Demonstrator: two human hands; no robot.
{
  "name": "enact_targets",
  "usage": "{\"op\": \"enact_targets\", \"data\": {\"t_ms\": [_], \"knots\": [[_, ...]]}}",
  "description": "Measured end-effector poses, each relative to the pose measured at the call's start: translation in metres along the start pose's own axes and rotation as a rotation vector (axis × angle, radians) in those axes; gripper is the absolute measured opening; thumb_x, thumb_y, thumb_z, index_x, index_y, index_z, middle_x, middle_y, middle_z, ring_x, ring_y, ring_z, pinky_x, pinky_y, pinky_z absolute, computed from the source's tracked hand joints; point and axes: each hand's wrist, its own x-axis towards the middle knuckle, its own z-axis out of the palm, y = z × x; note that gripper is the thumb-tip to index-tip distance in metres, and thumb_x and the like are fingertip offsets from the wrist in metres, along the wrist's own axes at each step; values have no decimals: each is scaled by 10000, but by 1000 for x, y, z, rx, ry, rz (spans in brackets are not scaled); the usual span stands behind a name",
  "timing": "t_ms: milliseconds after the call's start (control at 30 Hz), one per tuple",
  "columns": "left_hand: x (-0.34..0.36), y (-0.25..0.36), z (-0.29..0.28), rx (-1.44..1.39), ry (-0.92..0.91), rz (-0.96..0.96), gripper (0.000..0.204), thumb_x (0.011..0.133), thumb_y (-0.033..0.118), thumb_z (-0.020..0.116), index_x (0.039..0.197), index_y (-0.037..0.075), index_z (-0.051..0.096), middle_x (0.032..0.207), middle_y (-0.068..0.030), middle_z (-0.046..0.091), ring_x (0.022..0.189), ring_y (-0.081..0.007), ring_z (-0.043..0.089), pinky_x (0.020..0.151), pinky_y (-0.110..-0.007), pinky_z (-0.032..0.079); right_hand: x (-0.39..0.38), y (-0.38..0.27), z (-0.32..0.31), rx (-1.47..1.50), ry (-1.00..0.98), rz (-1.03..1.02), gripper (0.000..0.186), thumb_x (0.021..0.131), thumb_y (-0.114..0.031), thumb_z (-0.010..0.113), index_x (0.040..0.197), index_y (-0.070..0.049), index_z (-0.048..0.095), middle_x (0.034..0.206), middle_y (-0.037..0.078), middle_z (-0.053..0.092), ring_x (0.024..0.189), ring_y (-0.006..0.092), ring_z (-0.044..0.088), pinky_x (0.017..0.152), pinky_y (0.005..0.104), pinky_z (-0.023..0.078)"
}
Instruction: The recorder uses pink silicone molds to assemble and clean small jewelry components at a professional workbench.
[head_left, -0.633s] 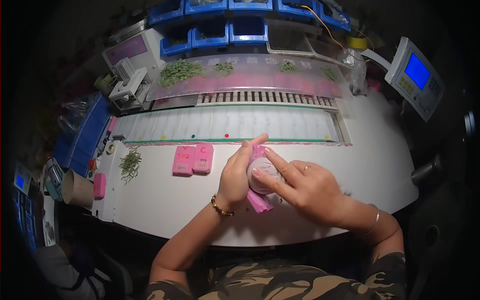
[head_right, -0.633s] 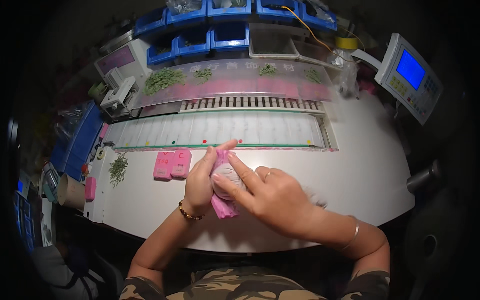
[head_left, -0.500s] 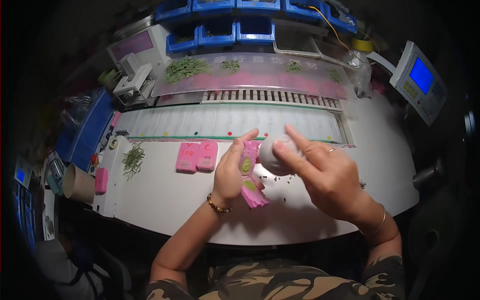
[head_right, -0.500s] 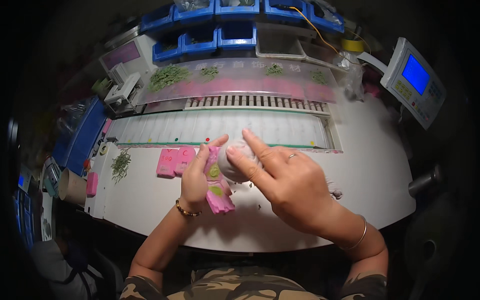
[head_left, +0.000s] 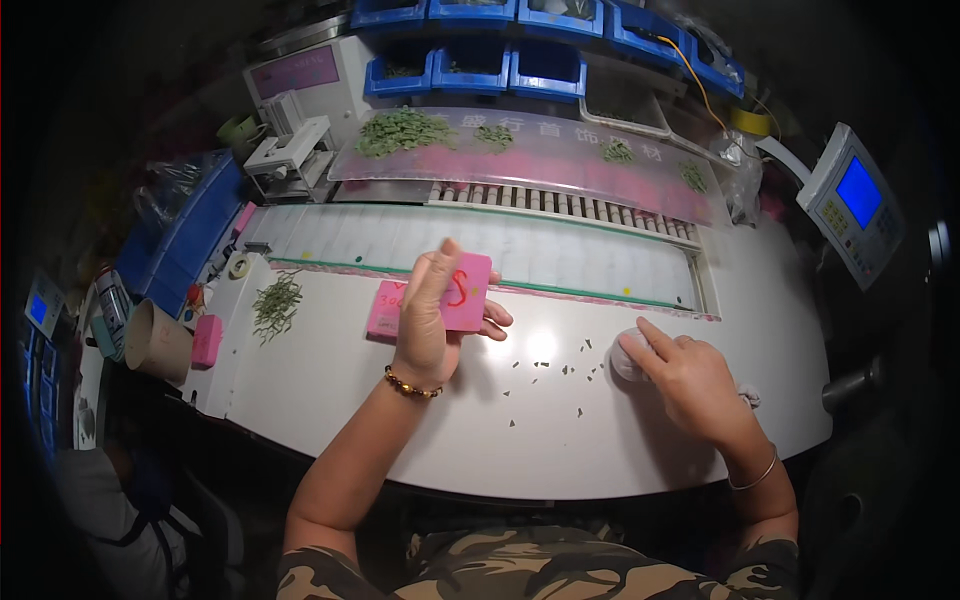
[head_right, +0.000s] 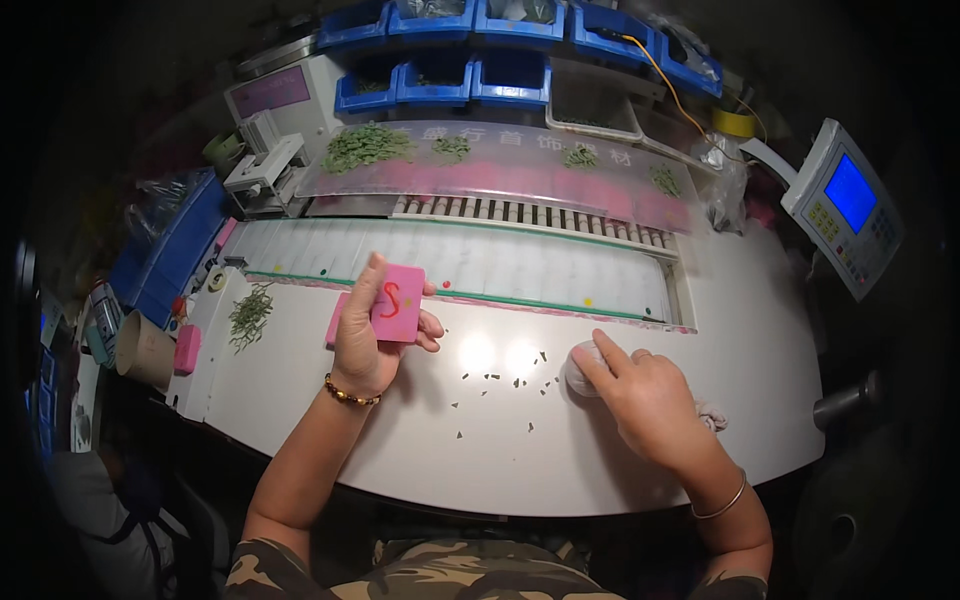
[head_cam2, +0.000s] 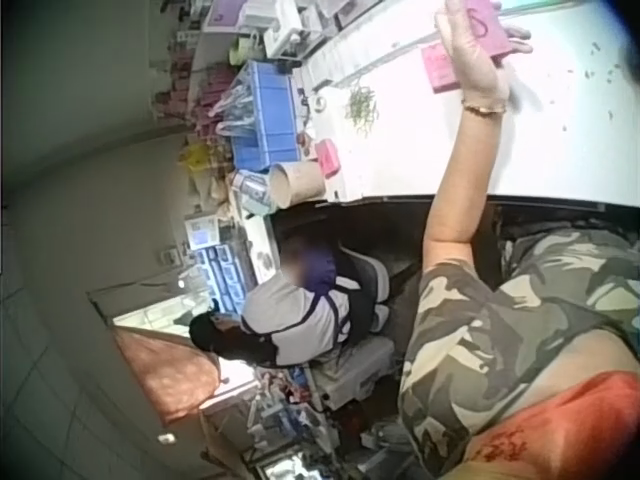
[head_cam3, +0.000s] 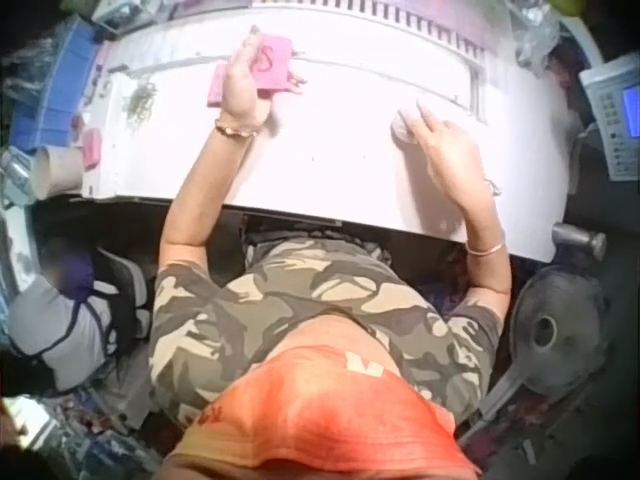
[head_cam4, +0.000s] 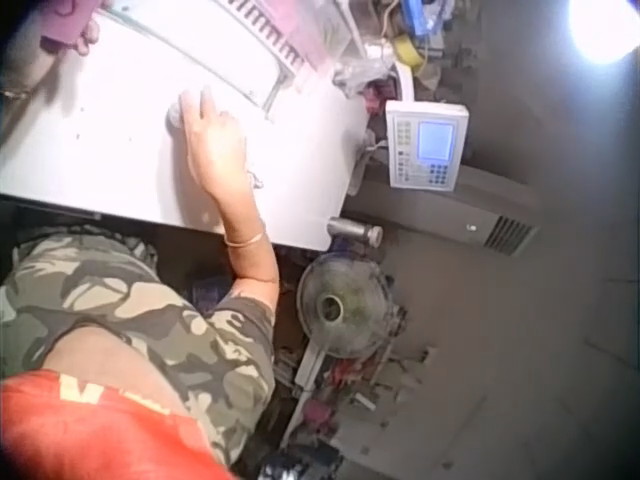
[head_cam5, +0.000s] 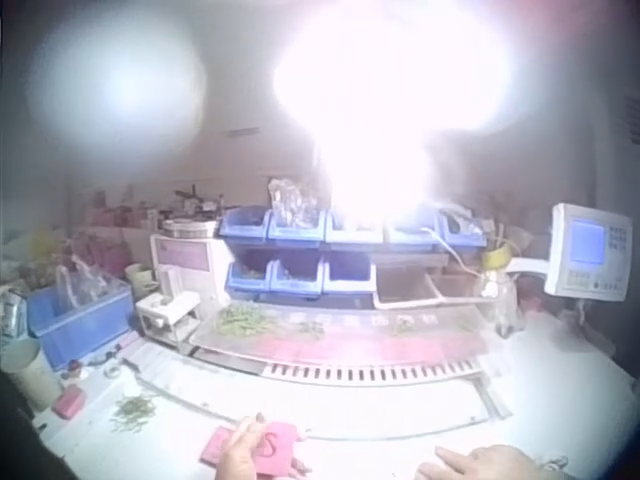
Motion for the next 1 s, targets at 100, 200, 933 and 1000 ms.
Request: {"op": "enact_targets", "data": {"t_ms": [100, 200, 933, 1000], "knots": [[-6, -3, 10, 21, -23, -103, 324, 965, 332, 545, 1069, 49, 427, 1063, -171, 596, 809, -291, 687, 674, -368, 589, 6, 8, -4, 112, 41, -41, 523, 734, -32, 667, 1243, -77, 554, 1306, 174, 553, 947, 313, 616, 771, 381, 504], [-9, -16, 18, -18, -90, -127, 283, 957, 274, 579, 1070, 63, 429, 1146, -171, 579, 1001, -295, 652, 872, -403, 543, 25, 5, -8, 399, 264, -93, 482, 757, -104, 727, 1215, -80, 579, 1261, 137, 587, 1038, 279, 593, 797, 360, 494], [-31, -35, 18, 999, -3, 693, 510, 673, 48, 834, 1005, 64, 447, 1103, -127, 507, 1024, -222, 532, 869, -355, 466, 87, -57, 7, 1172, 699, 54, 178, 784, -13, 735, 927, 33, 640, 870, 92, 641, 761, 147, 644, 635, 255, 530], [-29, -36, 20, 1075, 22, 821, 525, 640, 58, 832, 1007, 60, 457, 1037, -117, 513, 878, -228, 533, 749, -329, 457, 92, -65, 7, 1245, 690, 80, 247, 803, -21, 722, 1017, 29, 608, 894, 91, 636, 778, 150, 650, 650, 257, 530]]}}
